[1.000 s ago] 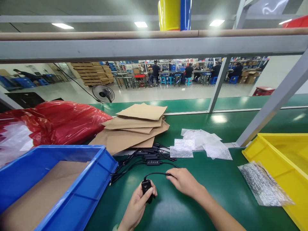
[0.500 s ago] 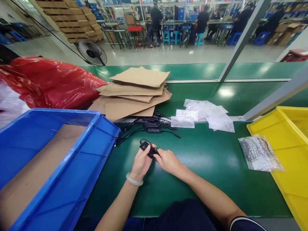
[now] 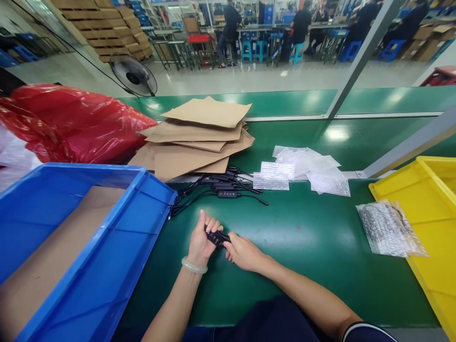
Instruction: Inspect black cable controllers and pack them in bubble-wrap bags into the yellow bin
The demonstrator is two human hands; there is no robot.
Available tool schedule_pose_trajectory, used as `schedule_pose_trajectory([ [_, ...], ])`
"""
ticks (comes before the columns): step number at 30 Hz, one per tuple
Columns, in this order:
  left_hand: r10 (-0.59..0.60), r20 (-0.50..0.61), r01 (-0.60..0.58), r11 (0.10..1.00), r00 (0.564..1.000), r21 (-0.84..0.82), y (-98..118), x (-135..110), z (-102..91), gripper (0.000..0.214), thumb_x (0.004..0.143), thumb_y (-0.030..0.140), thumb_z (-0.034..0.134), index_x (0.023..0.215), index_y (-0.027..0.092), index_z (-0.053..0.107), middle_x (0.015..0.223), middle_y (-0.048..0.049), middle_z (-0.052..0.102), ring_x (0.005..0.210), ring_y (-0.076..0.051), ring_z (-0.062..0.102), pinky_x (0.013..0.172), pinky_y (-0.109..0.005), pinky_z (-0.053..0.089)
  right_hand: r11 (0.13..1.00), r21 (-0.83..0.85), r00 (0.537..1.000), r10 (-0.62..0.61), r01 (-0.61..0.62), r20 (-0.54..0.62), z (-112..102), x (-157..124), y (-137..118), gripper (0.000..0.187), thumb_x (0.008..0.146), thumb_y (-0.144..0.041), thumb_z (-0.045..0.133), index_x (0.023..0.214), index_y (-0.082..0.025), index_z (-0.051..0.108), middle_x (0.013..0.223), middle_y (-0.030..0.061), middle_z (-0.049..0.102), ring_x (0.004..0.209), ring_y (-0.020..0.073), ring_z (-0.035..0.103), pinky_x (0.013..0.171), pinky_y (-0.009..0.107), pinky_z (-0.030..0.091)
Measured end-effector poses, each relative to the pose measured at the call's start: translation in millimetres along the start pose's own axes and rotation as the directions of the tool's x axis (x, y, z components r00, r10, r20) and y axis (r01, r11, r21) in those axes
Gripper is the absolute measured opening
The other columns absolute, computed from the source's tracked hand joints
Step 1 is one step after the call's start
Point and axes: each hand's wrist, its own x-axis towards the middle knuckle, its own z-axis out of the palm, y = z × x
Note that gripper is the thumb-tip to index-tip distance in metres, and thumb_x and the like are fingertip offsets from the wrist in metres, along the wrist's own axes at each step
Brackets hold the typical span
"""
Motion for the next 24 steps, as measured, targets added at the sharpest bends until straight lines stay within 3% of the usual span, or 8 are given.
schedule_pose_trajectory([
  [7, -0.025, 0.006, 0.025, 1.000, 1.000, 0.014, -8.1, -3.9, 5.2, 0.053, 0.081, 0.046, 0.065, 0.051, 0.019, 0.032, 0.037, 0.0106, 0.025, 0.034, -0.004, 0.024, 0.043, -0.019, 0.032, 0.999, -0.040, 0.999, -0.018, 0.016, -0.045, -3.0, -11.4, -3.7, 0.012, 0.097, -0.022, 0.039, 0.084, -0.022, 0.037, 0.070, -0.0014, 0.059, 0.060, 0.0143, 0.058, 0.057, 0.024, 0.044],
  [9, -0.013, 0.049, 0.008, 0.995, 0.999, 0.097, -12.9, -4.5, 10.8, 0.050, 0.079, 0.048, 0.066, 0.052, 0.018, 0.036, 0.039, 0.0096, 0.030, 0.037, -0.005, 0.031, 0.046, -0.019, 0.036, 0.999, -0.038, 0.996, -0.005, 0.002, -0.088, -8.9, -19.7, -3.6, 0.014, 0.096, -0.021, 0.037, 0.082, -0.022, 0.036, 0.069, -0.0009, 0.058, 0.061, 0.0150, 0.057, 0.059, 0.025, 0.042],
  [11, 0.041, 0.119, -0.077, 0.947, 0.992, 0.313, -16.6, 1.0, 20.0, 0.043, 0.078, 0.055, 0.062, 0.060, 0.018, 0.048, 0.050, 0.0046, 0.047, 0.050, -0.009, 0.049, 0.056, -0.023, 0.043, 1.000, -0.025, 0.993, 0.005, -0.008, -0.120, -17.8, -32.4, -1.2, 0.015, 0.096, -0.021, 0.036, 0.081, -0.022, 0.035, 0.069, -0.0010, 0.057, 0.060, 0.0146, 0.056, 0.059, 0.025, 0.042],
  [12, 0.081, 0.169, -0.152, 0.869, 0.982, 0.470, -17.8, 7.4, 26.1, 0.043, 0.079, 0.058, 0.057, 0.067, 0.018, 0.054, 0.060, 0.0003, 0.056, 0.061, -0.013, 0.057, 0.063, -0.026, 0.046, 1.000, -0.008, 0.992, 0.009, -0.010, -0.124, -23.0, -40.2, 1.1, 0.016, 0.097, -0.022, 0.035, 0.081, -0.022, 0.035, 0.069, -0.0013, 0.057, 0.059, 0.0139, 0.055, 0.058, 0.024, 0.042],
  [14, 0.146, 0.267, -0.299, 0.613, 0.953, 0.731, -19.4, 28.1, 41.0, 0.045, 0.080, 0.061, 0.052, 0.078, 0.017, 0.061, 0.080, -0.0074, 0.065, 0.081, -0.021, 0.062, 0.076, -0.033, 0.047, 0.998, 0.068, 0.993, 0.020, -0.012, -0.115, -33.5, -57.1, 7.3, 0.017, 0.098, -0.026, 0.033, 0.082, -0.022, 0.035, 0.070, -0.0017, 0.057, 0.057, 0.0125, 0.054, 0.057, 0.023, 0.043],
  [16, 0.189, 0.319, -0.369, 0.378, 0.929, 0.849, -22.1, 56.2, 58.4, 0.038, 0.077, 0.055, 0.058, 0.080, 0.018, 0.064, 0.089, -0.0100, 0.065, 0.092, -0.026, 0.059, 0.085, -0.039, 0.043, 0.984, 0.175, 0.994, 0.038, -0.019, -0.106, -41.4, -72.8, 15.1, 0.019, 0.098, -0.032, 0.033, 0.082, -0.022, 0.036, 0.071, -0.0019, 0.056, 0.057, 0.0120, 0.053, 0.057, 0.022, 0.044],
  [21, 0.327, 0.330, -0.369, 0.062, 0.885, 0.928, -43.7, 116.1, 97.4, 0.014, 0.065, 0.030, 0.073, 0.068, 0.020, 0.063, 0.119, -0.0135, 0.054, 0.127, -0.038, 0.030, 0.106, -0.052, 0.016, 0.955, 0.294, 0.988, 0.072, -0.030, -0.134, -43.2, -93.6, 33.0, 0.026, 0.097, -0.044, 0.034, 0.083, -0.022, 0.036, 0.069, -0.0025, 0.053, 0.056, 0.0116, 0.050, 0.056, 0.023, 0.045],
  [24, 0.359, 0.352, -0.357, -0.053, 0.864, 0.932, -55.4, 126.9, 110.4, 0.015, 0.065, 0.023, 0.070, 0.057, 0.019, 0.058, 0.120, -0.0163, 0.052, 0.126, -0.042, 0.029, 0.103, -0.058, 0.017, 0.957, 0.290, 0.986, 0.050, -0.002, -0.159, -41.0, -94.9, 38.5, 0.026, 0.097, -0.043, 0.034, 0.081, -0.022, 0.034, 0.068, -0.0029, 0.053, 0.054, 0.0115, 0.050, 0.055, 0.022, 0.043],
])
